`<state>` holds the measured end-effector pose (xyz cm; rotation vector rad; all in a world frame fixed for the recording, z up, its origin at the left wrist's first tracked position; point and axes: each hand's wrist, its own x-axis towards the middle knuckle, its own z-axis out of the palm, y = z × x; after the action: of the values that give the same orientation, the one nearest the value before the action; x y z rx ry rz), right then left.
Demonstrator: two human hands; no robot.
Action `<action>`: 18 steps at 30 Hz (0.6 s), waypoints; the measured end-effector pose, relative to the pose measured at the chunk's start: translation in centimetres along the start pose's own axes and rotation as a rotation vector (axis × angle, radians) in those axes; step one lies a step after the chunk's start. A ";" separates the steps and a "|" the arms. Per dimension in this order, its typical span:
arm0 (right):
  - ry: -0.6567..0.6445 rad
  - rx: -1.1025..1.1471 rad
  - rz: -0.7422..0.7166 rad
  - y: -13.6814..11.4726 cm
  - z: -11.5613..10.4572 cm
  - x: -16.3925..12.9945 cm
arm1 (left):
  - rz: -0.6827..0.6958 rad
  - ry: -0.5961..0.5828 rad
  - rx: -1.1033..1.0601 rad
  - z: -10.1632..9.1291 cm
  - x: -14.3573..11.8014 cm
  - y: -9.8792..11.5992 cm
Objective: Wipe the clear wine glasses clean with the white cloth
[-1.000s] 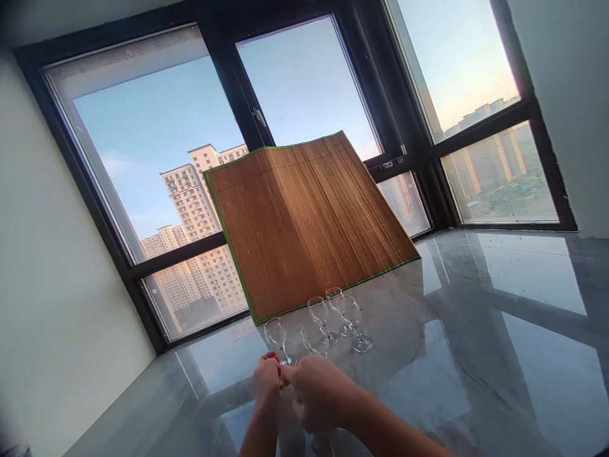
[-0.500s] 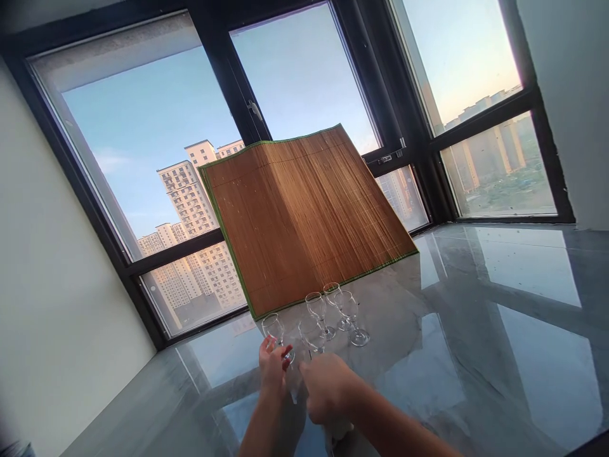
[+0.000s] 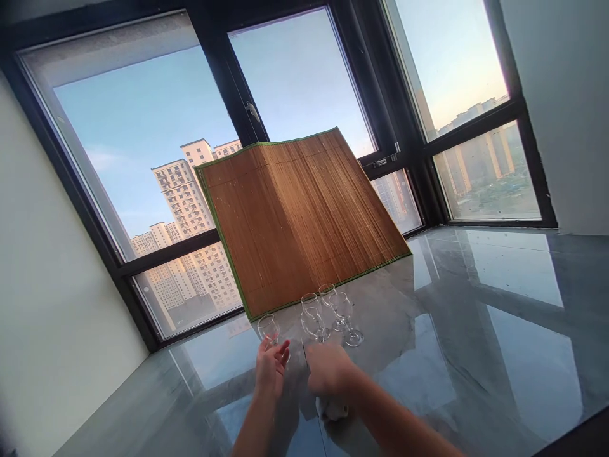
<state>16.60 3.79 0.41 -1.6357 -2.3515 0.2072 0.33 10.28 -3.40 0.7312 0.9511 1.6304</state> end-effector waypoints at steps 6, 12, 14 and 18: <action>-0.004 -0.009 0.055 0.8 0.3 0.9 | -0.009 0.000 0.012 0.4 -0.5 0.2; 0.003 -0.022 0.063 1.1 0.6 1.2 | -0.019 -0.011 -0.006 0.7 -0.7 0.3; 0.016 -0.020 0.048 1.1 0.8 1.2 | -0.018 -0.001 -0.009 0.7 -0.7 0.2; 0.059 -0.012 0.000 1.0 1.0 1.0 | -0.015 0.013 -0.008 0.8 -0.5 0.0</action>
<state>16.90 5.08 -0.67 -1.6248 -2.3136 0.1437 1.14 9.95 -2.99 0.7079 0.9569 1.6268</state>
